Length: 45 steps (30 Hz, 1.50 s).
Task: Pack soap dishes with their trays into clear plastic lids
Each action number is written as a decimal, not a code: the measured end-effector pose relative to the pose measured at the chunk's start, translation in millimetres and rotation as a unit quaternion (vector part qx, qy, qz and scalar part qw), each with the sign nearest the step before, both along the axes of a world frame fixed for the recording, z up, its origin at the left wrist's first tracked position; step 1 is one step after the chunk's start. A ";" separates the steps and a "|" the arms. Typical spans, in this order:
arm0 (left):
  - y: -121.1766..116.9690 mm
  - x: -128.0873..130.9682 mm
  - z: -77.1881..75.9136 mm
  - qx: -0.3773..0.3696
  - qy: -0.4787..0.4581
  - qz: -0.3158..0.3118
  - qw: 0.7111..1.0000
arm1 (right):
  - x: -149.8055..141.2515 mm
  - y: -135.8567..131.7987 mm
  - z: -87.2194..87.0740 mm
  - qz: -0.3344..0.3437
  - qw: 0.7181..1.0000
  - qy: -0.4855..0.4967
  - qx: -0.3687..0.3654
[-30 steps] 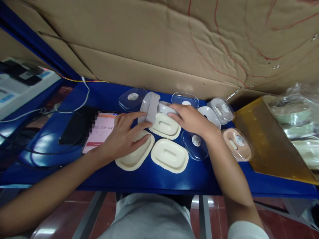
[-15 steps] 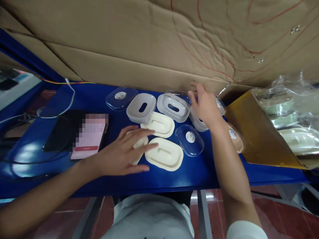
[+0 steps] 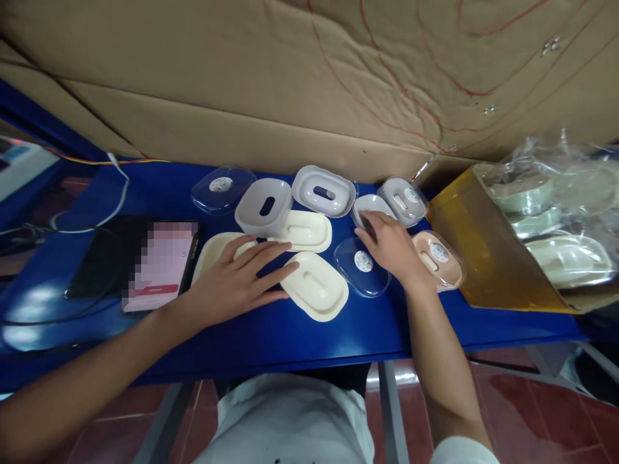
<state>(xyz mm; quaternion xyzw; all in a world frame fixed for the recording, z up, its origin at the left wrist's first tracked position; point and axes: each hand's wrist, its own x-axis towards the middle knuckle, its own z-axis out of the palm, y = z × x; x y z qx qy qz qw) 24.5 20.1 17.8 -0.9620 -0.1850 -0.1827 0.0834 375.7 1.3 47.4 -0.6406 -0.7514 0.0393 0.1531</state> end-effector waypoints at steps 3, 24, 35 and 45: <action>3.0 -0.1 -2.5 0.007 -0.026 0.051 0.998 | 19.9 -21.0 14.2 -0.011 0.999 0.014 0.040; -7.5 3.7 0.9 -0.049 -0.064 -0.004 0.997 | 58.5 -97.3 -1.1 -0.150 0.969 0.191 0.053; -17.4 7.5 0.0 -0.080 -0.064 -0.051 0.993 | 10.6 -98.4 1.0 -0.122 0.978 0.142 0.091; -7.8 1.9 -15.4 -0.329 -0.227 0.073 0.914 | -86.8 -43.9 11.2 0.218 0.963 0.157 0.017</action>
